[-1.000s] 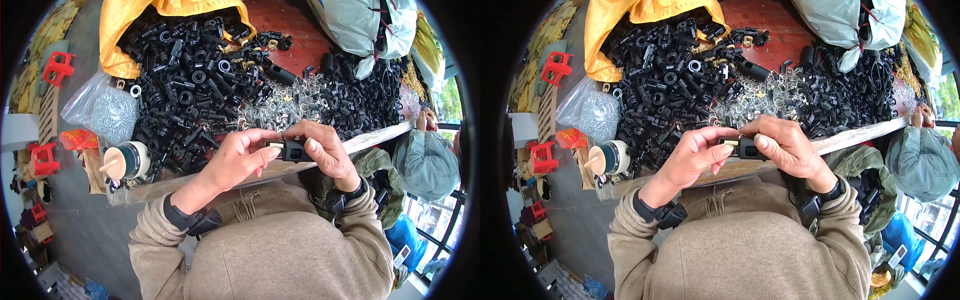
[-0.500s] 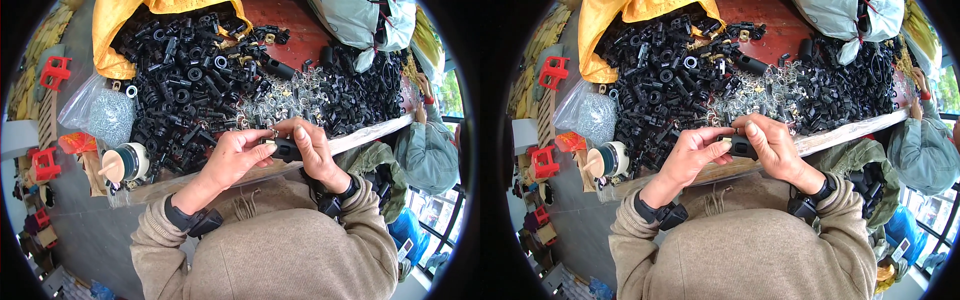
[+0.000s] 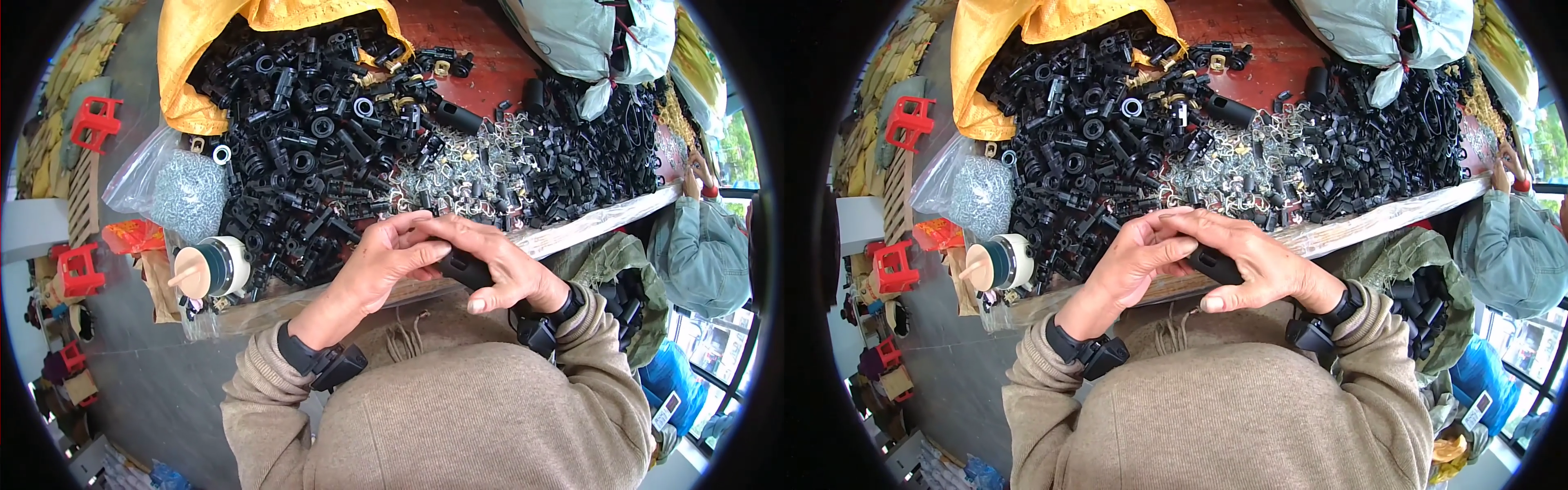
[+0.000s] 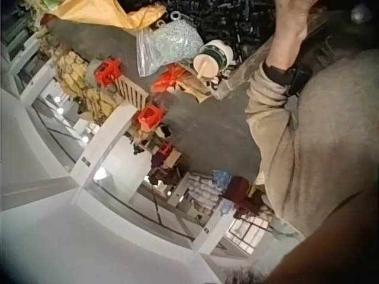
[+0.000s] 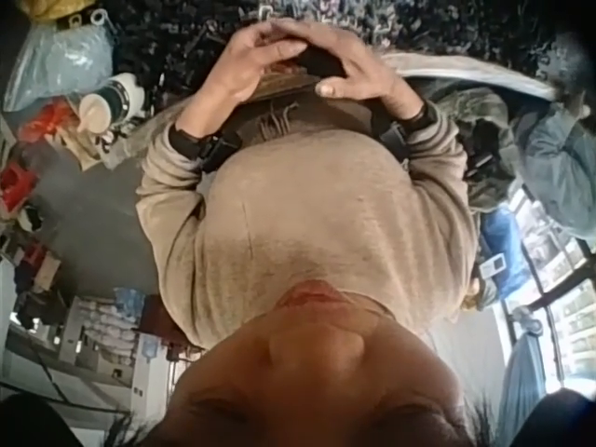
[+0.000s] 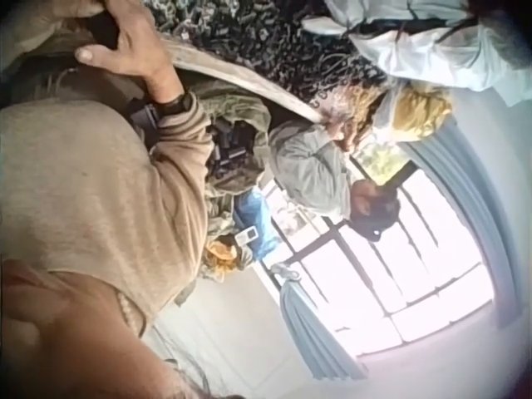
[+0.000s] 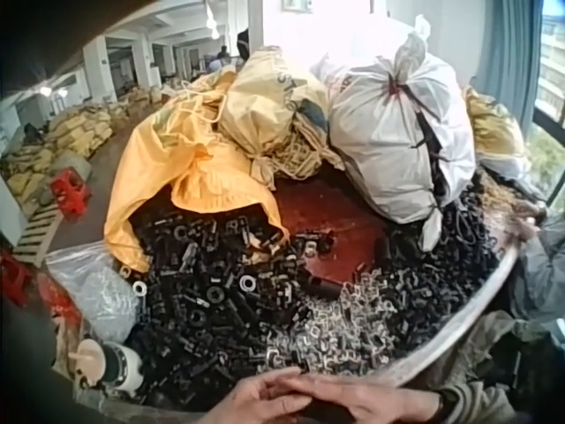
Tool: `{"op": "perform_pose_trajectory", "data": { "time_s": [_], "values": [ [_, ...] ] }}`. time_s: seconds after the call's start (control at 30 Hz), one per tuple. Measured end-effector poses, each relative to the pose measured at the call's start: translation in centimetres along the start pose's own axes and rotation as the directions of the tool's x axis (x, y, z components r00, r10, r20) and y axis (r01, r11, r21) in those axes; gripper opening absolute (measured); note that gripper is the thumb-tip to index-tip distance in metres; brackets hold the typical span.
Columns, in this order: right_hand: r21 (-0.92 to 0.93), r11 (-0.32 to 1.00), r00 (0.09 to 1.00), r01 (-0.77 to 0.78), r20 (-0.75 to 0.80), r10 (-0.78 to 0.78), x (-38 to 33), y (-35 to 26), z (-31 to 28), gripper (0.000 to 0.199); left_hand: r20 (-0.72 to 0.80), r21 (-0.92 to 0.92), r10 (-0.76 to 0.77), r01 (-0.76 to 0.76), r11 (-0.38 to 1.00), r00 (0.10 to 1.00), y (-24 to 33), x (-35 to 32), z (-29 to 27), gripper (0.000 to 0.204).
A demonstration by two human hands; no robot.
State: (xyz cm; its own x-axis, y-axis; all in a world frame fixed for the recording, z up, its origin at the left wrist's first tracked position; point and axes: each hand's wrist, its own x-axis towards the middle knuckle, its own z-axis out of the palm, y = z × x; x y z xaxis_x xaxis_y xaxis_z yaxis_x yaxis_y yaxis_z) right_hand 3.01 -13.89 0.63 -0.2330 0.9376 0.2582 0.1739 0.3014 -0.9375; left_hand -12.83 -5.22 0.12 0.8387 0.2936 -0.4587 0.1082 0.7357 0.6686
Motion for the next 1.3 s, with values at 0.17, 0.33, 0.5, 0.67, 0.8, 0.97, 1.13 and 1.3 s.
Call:
{"op": "perform_pose_trajectory", "data": {
  "time_s": [0.17,0.33,0.5,0.67,0.8,0.97,1.13,1.3],
  "values": [
    [-0.007,0.999,0.998,0.044,-0.053,-0.044,-0.1,-0.1,0.2,0.074,0.049,-0.082,0.048,-0.044,0.996,0.998,-0.7,-0.2,0.3,0.061],
    [-0.039,0.998,0.992,0.055,-0.108,-0.059,-0.2,0.0,0.4,0.068,0.07,-0.097,0.029,-0.022,0.995,0.997,-0.6,-0.2,0.7,0.075],
    [-0.059,0.994,0.977,0.094,-0.188,-0.104,-0.2,0.2,0.6,0.059,0.052,-0.1,0.075,-0.07,0.993,0.996,-0.9,0.0,0.7,0.077],
    [-0.052,0.993,0.964,0.103,-0.24,-0.112,-0.2,0.0,0.7,0.053,0.052,-0.152,0.007,0.001,0.988,0.999,-0.6,0.0,0.7,0.08],
    [-0.079,0.991,0.964,0.106,-0.238,-0.122,-0.4,-0.4,0.4,0.051,0.097,-0.118,0.047,-0.036,0.992,0.994,-0.8,0.1,1.0,0.083],
    [-0.116,0.978,0.985,-0.171,-0.042,0.168,-3.5,-2.3,-4.1,0.06,0.063,-0.034,0.04,-0.038,0.999,0.997,-0.5,-0.2,-0.4,0.071],
    [-0.567,0.526,0.717,-0.634,-0.176,0.674,-13.9,-7.7,-9.9,0.046,-0.12,0.029,0.017,-0.014,0.999,0.993,-0.5,-0.4,-2.6,0.051],
    [-0.742,-0.015,0.616,-0.67,-0.567,0.546,-16.3,-7.8,-7.5,0.039,-0.171,-0.017,0.012,-0.016,1.0,0.985,-1.2,0.1,-2.8,0.04]
  ]
}}
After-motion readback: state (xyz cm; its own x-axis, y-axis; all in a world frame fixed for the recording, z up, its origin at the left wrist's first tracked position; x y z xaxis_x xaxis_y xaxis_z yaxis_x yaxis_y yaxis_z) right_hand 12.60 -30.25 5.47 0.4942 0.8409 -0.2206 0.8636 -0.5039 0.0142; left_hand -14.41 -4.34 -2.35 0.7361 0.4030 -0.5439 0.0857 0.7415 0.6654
